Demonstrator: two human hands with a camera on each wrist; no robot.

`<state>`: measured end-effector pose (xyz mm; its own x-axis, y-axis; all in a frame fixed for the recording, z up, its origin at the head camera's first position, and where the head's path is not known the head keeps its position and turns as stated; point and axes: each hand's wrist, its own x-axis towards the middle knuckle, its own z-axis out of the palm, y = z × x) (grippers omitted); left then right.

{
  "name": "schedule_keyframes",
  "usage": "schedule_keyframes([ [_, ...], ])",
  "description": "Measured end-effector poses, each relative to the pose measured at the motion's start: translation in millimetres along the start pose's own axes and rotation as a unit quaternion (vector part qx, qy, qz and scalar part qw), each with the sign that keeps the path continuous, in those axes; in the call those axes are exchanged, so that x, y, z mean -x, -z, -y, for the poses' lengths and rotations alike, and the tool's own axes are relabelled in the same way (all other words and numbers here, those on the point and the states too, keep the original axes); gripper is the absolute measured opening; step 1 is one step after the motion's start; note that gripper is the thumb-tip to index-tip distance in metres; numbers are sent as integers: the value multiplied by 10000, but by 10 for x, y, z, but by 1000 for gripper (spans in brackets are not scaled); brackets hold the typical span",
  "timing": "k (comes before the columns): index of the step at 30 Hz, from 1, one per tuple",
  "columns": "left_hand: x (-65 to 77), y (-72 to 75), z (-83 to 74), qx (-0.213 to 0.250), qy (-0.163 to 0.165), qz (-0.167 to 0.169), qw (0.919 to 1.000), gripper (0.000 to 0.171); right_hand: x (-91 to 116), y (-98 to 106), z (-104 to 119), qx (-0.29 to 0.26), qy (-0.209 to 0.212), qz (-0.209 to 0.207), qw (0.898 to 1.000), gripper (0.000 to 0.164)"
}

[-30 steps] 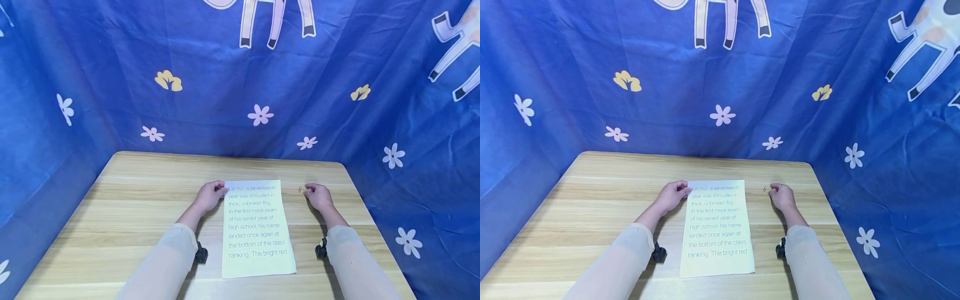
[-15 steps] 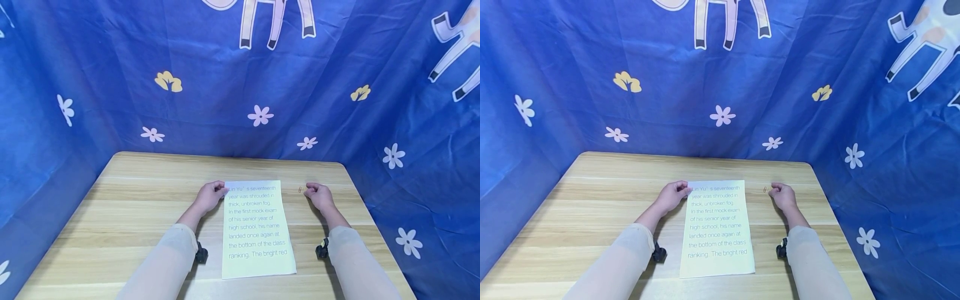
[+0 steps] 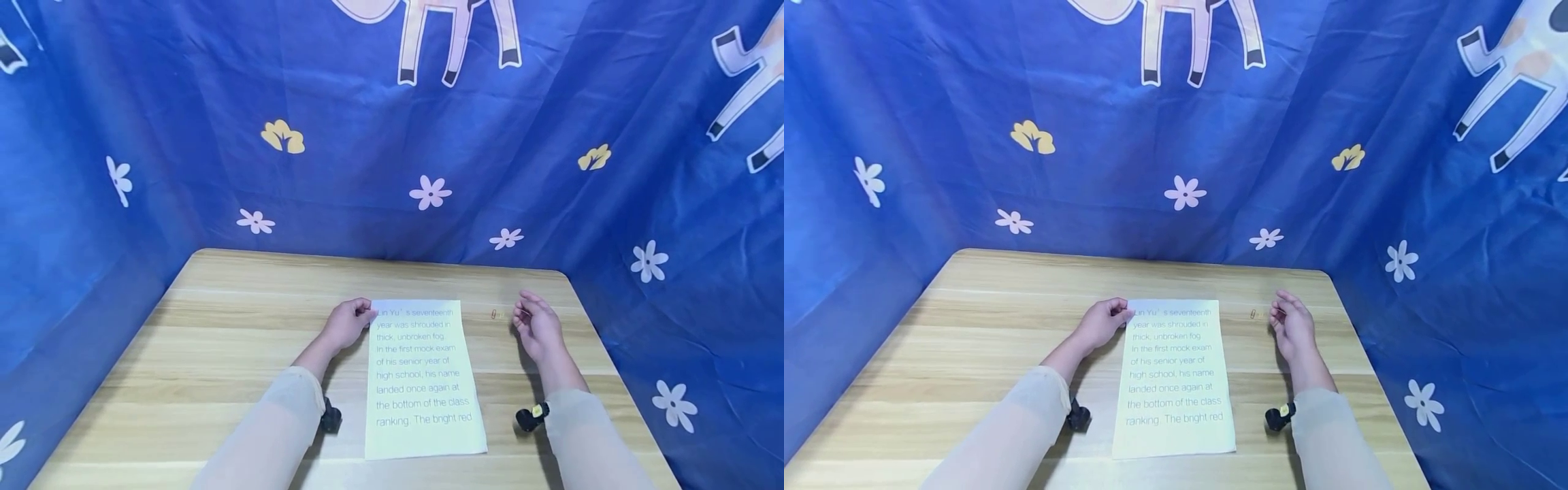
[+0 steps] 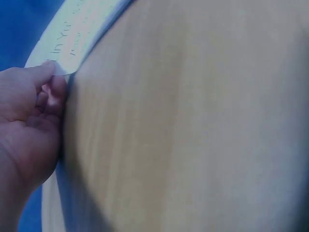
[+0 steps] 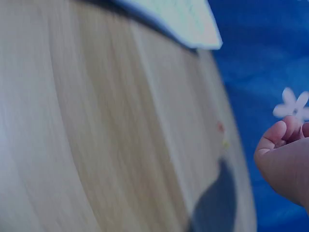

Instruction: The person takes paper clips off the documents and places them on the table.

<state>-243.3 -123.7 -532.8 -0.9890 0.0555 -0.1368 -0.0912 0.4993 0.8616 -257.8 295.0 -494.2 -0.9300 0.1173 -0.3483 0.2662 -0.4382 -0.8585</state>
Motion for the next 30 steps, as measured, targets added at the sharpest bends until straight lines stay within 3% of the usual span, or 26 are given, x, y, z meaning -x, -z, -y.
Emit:
schedule_keyframes([
  [5,3,35,-41,-332,-49,63,9994,22,232,-149,-51,-130,70,465,9988,20],
  [12,-35,149,-97,-975,-314,-133,9946,26,524,-333,-178,632,360,1026,9921,19],
  [20,-136,257,-79,-1525,-308,-356,9872,22,721,-510,-337,1553,569,1243,9784,15],
  [30,-211,224,-67,-1827,-33,-797,9799,12,859,-626,-463,2109,576,1240,9679,15],
])
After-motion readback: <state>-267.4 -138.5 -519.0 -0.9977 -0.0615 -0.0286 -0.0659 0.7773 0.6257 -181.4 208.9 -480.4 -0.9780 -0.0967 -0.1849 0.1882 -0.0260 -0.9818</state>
